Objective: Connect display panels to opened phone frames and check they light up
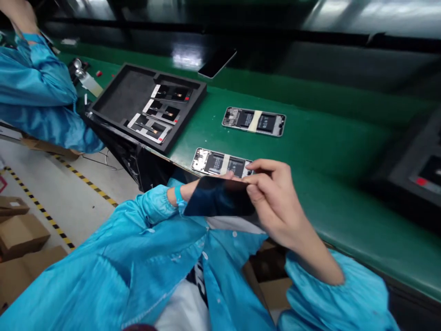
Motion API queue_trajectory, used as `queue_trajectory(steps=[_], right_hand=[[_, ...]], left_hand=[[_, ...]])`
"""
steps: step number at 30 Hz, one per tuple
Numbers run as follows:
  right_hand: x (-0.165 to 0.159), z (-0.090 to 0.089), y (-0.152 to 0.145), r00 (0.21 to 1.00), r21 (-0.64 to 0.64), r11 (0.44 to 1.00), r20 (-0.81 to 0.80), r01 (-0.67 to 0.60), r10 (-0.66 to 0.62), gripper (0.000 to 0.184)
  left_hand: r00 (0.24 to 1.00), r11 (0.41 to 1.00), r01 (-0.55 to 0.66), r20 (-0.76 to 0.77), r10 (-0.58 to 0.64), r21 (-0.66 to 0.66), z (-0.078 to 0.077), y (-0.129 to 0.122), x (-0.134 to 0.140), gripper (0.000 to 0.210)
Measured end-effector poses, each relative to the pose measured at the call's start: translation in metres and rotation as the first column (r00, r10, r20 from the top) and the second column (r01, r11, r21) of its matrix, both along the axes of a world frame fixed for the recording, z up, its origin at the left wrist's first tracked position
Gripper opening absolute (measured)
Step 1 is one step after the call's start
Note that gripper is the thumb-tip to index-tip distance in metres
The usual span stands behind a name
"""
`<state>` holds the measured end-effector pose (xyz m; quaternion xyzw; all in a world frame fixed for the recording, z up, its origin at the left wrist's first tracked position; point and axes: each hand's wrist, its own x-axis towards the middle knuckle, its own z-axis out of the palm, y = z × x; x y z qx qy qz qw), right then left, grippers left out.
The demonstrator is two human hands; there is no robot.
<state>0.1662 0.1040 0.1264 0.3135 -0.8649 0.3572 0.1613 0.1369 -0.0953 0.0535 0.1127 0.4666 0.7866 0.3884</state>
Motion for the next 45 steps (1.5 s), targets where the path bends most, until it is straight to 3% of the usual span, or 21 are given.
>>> queue_trajectory(steps=[3,5,10,13,16,19,21,23,26,29,33,35,37,39,41,43,45], right_hand=[[-0.001,0.003,-0.008,0.999,0.035,0.999,-0.024,-0.028,0.029,0.016],[0.0,0.003,-0.001,1.0,0.009,1.0,0.0,-0.01,0.01,0.016],[0.005,0.002,0.016,0.994,-0.098,0.994,0.102,0.04,-0.03,0.015],[0.012,0.007,0.014,0.992,-0.108,0.994,0.125,0.02,-0.006,0.017],[0.02,0.013,0.012,0.992,-0.08,0.997,0.125,0.015,-0.004,0.017],[0.019,0.014,0.018,0.984,-0.056,0.993,0.152,0.102,-0.093,0.024],[0.01,0.009,0.029,0.958,-0.023,0.978,0.206,0.207,-0.198,0.037],[-0.006,-0.003,0.044,0.907,0.031,0.955,0.305,0.295,-0.29,0.05],[-0.036,-0.025,0.068,0.829,0.149,0.936,0.436,0.319,-0.351,0.053],[-0.06,-0.045,0.081,0.813,0.284,0.906,0.413,0.312,-0.41,0.042],[-0.069,-0.057,0.068,0.846,0.36,0.825,0.15,0.436,-0.512,0.04],[-0.068,-0.058,0.047,0.899,0.29,0.861,0.009,0.417,-0.438,0.041],[-0.069,-0.059,0.018,0.958,0.218,0.933,-0.065,0.286,-0.278,0.045],[-0.073,-0.062,-0.011,0.989,0.192,0.972,-0.084,0.136,-0.122,0.048],[-0.079,-0.068,-0.031,0.997,0.183,0.982,-0.067,0.054,-0.042,0.044],[-0.083,-0.075,-0.041,0.999,0.17,0.985,-0.045,0.028,-0.021,0.04],[-0.085,-0.079,-0.041,0.999,0.162,0.987,-0.038,0.012,-0.006,0.037]], left_hand=[[0.995,0.99,-0.071,0.075,0.063,0.12,0.007,-0.01,-0.011,0.032],[0.99,0.983,-0.105,0.105,0.09,0.149,0.013,-0.021,-0.016,0.032],[0.98,0.988,0.129,0.139,-0.139,0.079,0.012,-0.022,-0.015,0.042],[0.977,0.981,0.175,0.109,-0.184,0.085,0.01,-0.013,-0.009,0.047],[0.989,0.985,0.136,0.041,-0.141,0.108,0.012,-0.009,-0.008,0.055],[0.999,1.0,-0.011,-0.05,0.012,0.018,0.014,-0.017,-0.017,0.06],[0.972,0.985,-0.163,-0.184,0.148,-0.065,0.014,-0.028,-0.028,0.056],[0.898,0.937,-0.32,-0.359,0.253,-0.139,0.015,-0.041,-0.044,0.044],[0.784,0.854,-0.461,-0.56,0.266,-0.24,0.019,-0.058,-0.07,0.022],[0.762,0.832,-0.439,-0.63,0.146,-0.338,0.025,-0.067,-0.089,0.012],[0.815,0.858,-0.333,-0.577,0.052,-0.392,0.031,-0.07,-0.096,0.015],[0.84,0.867,-0.304,-0.54,0.049,-0.394,0.031,-0.07,-0.097,0.019],[0.855,0.876,-0.283,-0.516,0.047,-0.39,0.028,-0.072,-0.097,0.026],[0.859,0.885,-0.267,-0.511,0.039,-0.382,0.025,-0.075,-0.098,0.036],[0.844,0.885,-0.265,-0.536,0.022,-0.382,0.022,-0.081,-0.097,0.043],[0.78,0.863,-0.327,-0.625,0.015,-0.386,0.021,-0.088,-0.091,0.043],[0.619,0.802,-0.47,-0.785,0.002,-0.369,0.018,-0.098,-0.082,0.037]])
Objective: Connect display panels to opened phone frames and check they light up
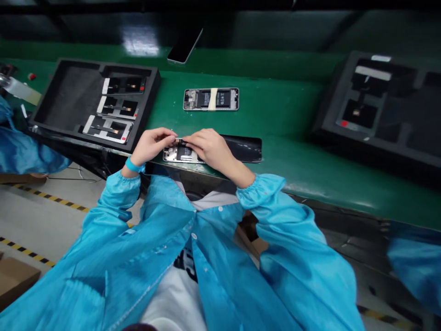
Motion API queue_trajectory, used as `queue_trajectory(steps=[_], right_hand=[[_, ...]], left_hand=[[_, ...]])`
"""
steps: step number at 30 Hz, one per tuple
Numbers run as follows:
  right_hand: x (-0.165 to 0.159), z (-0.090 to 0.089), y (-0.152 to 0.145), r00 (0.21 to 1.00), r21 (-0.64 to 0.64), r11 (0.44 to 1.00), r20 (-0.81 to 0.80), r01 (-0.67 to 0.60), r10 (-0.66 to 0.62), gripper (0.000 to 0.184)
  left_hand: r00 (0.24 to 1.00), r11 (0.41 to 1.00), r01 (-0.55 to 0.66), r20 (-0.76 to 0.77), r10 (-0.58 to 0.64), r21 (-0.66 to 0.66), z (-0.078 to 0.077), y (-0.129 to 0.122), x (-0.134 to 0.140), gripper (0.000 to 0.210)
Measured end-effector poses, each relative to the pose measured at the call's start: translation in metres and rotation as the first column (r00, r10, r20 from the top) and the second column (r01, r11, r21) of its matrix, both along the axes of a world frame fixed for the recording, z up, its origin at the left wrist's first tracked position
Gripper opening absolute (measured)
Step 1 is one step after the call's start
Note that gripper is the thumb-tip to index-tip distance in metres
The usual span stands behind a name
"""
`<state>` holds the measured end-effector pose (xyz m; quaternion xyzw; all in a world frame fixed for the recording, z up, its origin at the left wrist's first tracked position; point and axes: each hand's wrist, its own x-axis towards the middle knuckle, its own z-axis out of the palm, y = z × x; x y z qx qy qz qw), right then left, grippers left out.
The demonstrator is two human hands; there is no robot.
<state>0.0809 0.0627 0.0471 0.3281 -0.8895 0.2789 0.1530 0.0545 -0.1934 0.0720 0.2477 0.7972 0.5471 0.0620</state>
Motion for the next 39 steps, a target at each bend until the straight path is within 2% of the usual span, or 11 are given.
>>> queue_trajectory(steps=[3,5,7,10,14,20,26,29,34,39], right_hand=[[0.001,-0.003,0.005,0.998,0.008,0.998,0.006,-0.055,0.055,0.034],[0.004,-0.002,0.005,0.997,0.01,0.997,0.017,-0.072,0.072,0.032],[0.006,0.0,0.003,0.998,0.002,0.998,0.015,-0.061,0.061,0.032],[0.008,0.002,0.0,0.999,-0.013,0.999,-0.02,-0.032,0.032,0.036],[0.008,0.002,0.0,1.0,-0.004,1.0,-0.01,-0.026,0.026,0.038],[0.008,0.002,0.001,1.0,0.005,1.0,0.01,-0.023,0.023,0.038],[0.007,0.003,0.001,0.999,0.019,0.999,0.001,-0.048,0.048,0.039],[0.004,0.003,0.001,0.999,0.04,0.998,0.024,-0.043,0.042,0.04],[0.002,0.004,0.0,0.998,0.093,0.994,-0.004,-0.057,0.058,0.045],[0.007,0.005,-0.003,0.996,0.106,0.993,-0.063,-0.054,0.061,0.047]], left_hand=[[0.931,0.985,-0.085,-0.364,0.025,-0.148,-0.007,-0.015,0.015,0.03],[0.876,0.971,-0.078,-0.481,-0.042,-0.225,-0.014,-0.022,0.021,0.033],[0.847,0.957,-0.062,-0.522,-0.099,-0.283,-0.021,-0.026,0.024,0.037],[0.846,0.934,-0.045,-0.511,-0.152,-0.353,-0.027,-0.027,0.024,0.041],[0.856,0.917,-0.04,-0.488,-0.174,-0.396,-0.028,-0.027,0.022,0.044],[0.797,0.895,-0.044,-0.556,-0.236,-0.444,-0.028,-0.029,0.022,0.037],[0.809,0.828,-0.015,-0.494,-0.32,-0.561,-0.023,-0.029,0.016,0.038],[0.792,0.812,0.008,-0.492,-0.361,-0.584,-0.021,-0.029,0.009,0.038],[0.777,0.852,0.066,-0.509,-0.371,-0.52,-0.027,-0.034,0.002,0.037],[0.84,0.941,0.046,-0.497,-0.217,-0.334,-0.035,-0.038,0.01,0.05]])
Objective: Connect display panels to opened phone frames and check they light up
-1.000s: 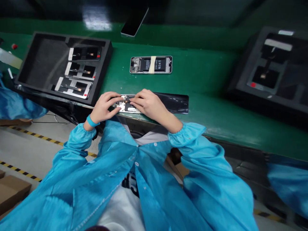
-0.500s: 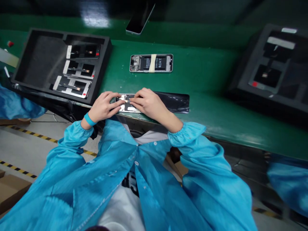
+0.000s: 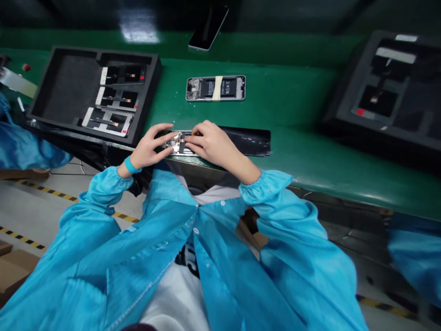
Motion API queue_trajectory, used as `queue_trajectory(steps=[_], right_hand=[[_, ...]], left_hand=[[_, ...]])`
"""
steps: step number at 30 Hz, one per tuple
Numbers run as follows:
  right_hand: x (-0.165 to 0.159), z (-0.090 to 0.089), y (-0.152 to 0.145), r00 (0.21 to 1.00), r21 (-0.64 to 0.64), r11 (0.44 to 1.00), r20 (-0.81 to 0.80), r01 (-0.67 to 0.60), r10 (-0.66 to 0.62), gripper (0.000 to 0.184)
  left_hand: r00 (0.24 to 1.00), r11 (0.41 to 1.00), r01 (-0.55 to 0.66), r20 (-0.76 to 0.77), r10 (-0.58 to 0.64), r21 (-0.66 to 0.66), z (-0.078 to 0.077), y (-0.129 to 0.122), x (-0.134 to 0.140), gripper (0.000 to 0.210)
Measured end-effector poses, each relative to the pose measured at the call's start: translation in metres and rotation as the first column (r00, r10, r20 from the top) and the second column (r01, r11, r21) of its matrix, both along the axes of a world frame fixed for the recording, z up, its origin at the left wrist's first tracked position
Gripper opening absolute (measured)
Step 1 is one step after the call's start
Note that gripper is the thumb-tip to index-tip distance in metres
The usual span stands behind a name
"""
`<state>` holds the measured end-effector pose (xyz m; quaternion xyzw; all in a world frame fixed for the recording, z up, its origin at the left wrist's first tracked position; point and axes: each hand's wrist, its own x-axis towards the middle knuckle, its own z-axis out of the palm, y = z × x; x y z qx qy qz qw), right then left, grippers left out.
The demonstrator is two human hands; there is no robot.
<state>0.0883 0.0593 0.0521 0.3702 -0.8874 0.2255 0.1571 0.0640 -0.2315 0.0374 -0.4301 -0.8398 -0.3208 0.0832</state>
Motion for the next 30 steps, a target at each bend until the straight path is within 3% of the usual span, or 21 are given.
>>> queue_trajectory(steps=[5,9,14,17,23,30], right_hand=[[0.005,0.01,0.009,0.997,-0.018,0.997,0.011,0.08,-0.08,0.045],[0.009,0.023,0.052,0.979,-0.033,0.979,0.058,0.199,-0.197,0.05],[0.022,0.02,0.124,0.954,0.01,0.968,0.164,0.252,-0.25,0.079],[0.03,0.011,0.147,0.943,0.044,0.967,0.216,0.251,-0.254,0.095],[0.044,0.004,0.142,0.934,0.054,0.957,0.211,0.284,-0.289,0.101],[0.056,0.005,0.124,0.947,0.0,0.957,0.142,0.292,-0.289,0.082]], left_hand=[[1.0,1.0,-0.013,0.026,0.013,-0.005,0.003,0.007,0.002,0.07],[0.997,0.989,0.076,0.001,-0.077,-0.129,0.007,0.026,-0.001,0.093],[0.99,0.973,0.137,0.063,-0.127,-0.185,0.007,0.047,-0.004,0.079],[0.991,0.975,0.124,0.072,-0.113,-0.184,0.007,0.049,-0.003,0.076],[0.995,0.957,0.03,0.105,0.0,-0.29,0.021,0.047,0.002,0.092],[0.993,0.957,0.058,0.118,-0.025,-0.285,0.023,0.045,0.0,0.085]])
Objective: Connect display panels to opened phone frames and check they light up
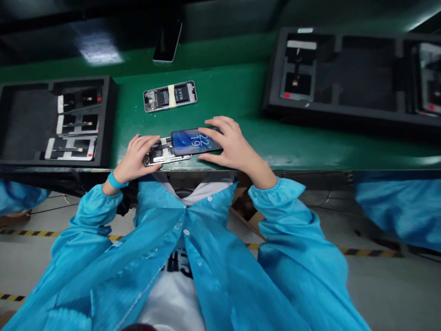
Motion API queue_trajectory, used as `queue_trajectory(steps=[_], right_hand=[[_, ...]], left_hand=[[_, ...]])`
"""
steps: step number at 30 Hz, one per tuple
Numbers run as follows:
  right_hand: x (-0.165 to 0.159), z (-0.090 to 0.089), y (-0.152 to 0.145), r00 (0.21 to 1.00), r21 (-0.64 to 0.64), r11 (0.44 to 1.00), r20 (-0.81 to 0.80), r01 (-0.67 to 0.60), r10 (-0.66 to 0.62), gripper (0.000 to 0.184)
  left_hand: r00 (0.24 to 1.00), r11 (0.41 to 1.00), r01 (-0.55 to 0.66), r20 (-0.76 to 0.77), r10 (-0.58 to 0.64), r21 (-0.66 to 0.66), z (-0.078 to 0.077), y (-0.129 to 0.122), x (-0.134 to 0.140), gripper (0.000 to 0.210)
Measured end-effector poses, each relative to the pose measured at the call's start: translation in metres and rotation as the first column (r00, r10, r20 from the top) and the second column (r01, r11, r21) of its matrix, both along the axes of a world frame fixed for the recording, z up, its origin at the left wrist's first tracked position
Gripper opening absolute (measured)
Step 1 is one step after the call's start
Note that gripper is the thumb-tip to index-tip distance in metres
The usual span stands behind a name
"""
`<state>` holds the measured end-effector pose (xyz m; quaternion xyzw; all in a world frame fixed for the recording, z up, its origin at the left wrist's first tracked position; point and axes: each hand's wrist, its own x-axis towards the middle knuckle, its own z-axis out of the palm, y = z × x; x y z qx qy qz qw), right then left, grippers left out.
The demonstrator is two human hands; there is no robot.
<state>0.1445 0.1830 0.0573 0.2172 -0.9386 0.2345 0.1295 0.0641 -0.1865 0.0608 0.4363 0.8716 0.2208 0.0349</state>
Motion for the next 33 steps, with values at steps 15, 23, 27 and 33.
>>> queue_trajectory(steps=[15,23,27,33], right_hand=[[0.04,-0.011,0.063,0.956,-0.008,0.956,-0.031,0.292,-0.292,0.087],[0.034,-0.013,0.057,0.954,-0.001,0.954,0.011,0.298,-0.298,0.105],[0.037,-0.009,0.054,0.953,0.006,0.953,0.031,0.303,-0.303,0.103],[0.037,-0.009,0.054,0.948,0.007,0.948,0.022,0.317,-0.317,0.099]], left_hand=[[0.999,1.0,0.004,-0.032,-0.004,0.02,-0.002,-0.004,-0.001,0.08],[0.998,0.997,-0.02,-0.05,0.023,0.068,-0.003,-0.003,0.001,0.076],[0.998,0.996,-0.042,-0.043,0.046,0.08,-0.003,-0.002,0.003,0.075],[0.999,0.997,-0.037,-0.03,0.039,0.063,-0.001,-0.001,0.002,0.072]])
